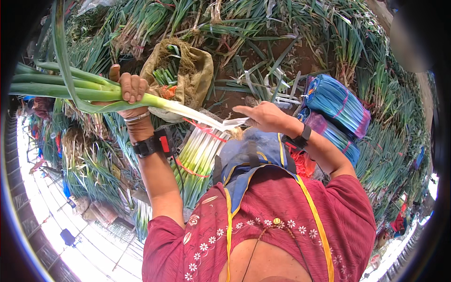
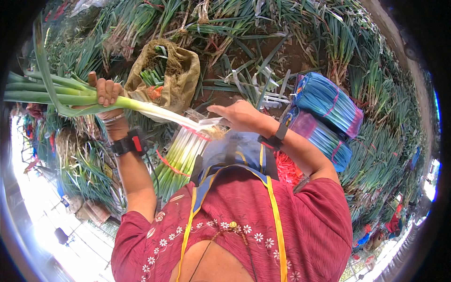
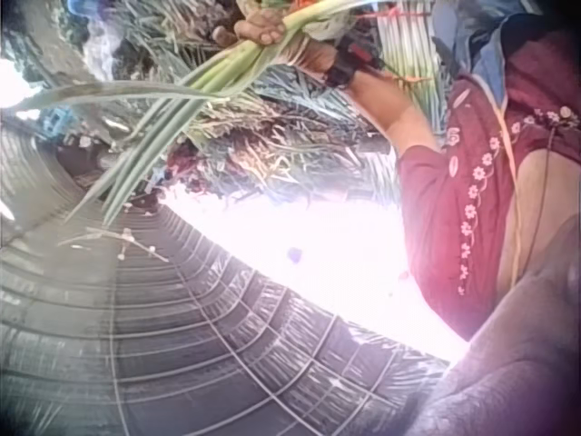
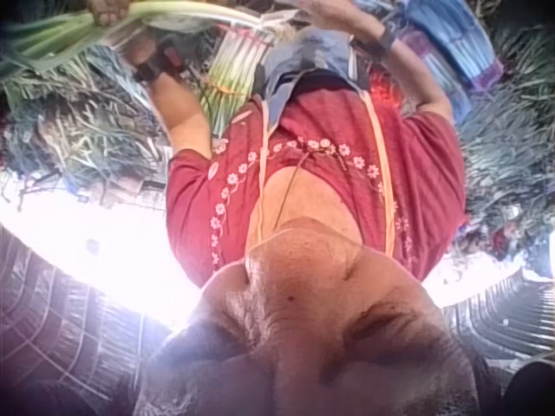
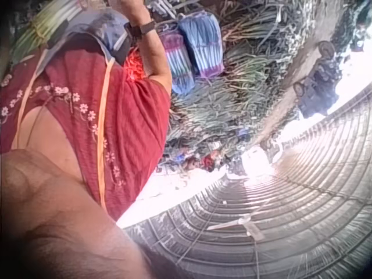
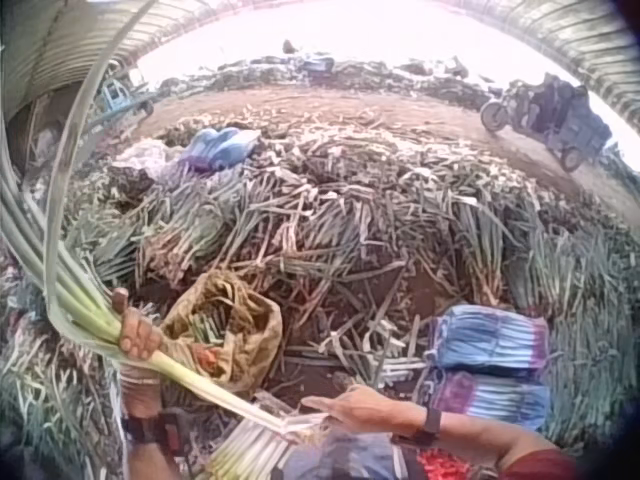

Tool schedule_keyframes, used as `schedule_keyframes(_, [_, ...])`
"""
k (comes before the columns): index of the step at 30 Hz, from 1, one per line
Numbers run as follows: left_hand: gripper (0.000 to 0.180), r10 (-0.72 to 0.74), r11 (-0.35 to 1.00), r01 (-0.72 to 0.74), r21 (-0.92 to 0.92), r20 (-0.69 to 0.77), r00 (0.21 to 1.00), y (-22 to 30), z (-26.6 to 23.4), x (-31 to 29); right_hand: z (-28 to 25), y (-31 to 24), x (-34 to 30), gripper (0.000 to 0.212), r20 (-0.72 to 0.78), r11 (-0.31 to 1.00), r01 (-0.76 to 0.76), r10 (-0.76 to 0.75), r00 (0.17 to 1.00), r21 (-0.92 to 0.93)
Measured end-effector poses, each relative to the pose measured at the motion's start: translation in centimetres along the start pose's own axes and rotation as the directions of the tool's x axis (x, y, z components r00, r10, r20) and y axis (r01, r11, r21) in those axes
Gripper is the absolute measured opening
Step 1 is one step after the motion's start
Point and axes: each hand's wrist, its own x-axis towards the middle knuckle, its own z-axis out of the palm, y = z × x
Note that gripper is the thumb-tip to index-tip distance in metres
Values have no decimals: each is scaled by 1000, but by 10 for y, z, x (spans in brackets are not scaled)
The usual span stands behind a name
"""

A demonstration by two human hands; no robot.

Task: Cleaning and bundling leeks using red ties in a processing facility.

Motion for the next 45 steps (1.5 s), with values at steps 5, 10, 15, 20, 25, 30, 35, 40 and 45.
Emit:
schedule_keyframes(5, [80, 41, 996, -41, 81, 4, 999, 29, -1, 2, 45, 58, -30, 10, 126, 960, -108, 145, 981, -259])
schedule_keyframes(10, [61, 142, 985, -142, 96, 9, 990, 29, 2, -7, 59, 137, -42, 12, -253, 886, -378, 314, 915, -267])
schedule_keyframes(15, [34, 278, 956, -268, 117, -77, 958, 53, -3, -28, 32, 172, -20, 12, -310, 706, -642, 564, 765, -299])
schedule_keyframes(20, [30, 311, 948, -306, 85, -57, 949, 78, 0, -26, 2, 230, -40, 60, -306, 627, -779, 743, 596, 4])
schedule_keyframes(25, [53, 303, 951, -300, 79, -33, 952, 38, 11, -19, -19, 135, 58, 53, -427, 895, -447, 406, 808, 4])
schedule_keyframes(30, [71, 222, 974, -222, -35, -12, 975, 6, 8, -16, -19, -21, 134, 32, -85, 776, 0, 69, 994, 631])
schedule_keyframes(35, [78, 147, 986, -140, -96, 72, 987, -10, 6, -4, -13, -50, 145, 24, 26, 509, -40, 34, 999, 860])
schedule_keyframes(40, [79, 174, 978, -164, -126, 71, 982, -15, 8, -7, -11, -25, 136, 17, 125, -14, -126, 282, 951, 992])
schedule_keyframes(45, [80, 159, 981, -157, -117, 10, 987, 3, 13, -19, -35, 43, 92, 10, 181, -406, 55, 520, 835, 912])
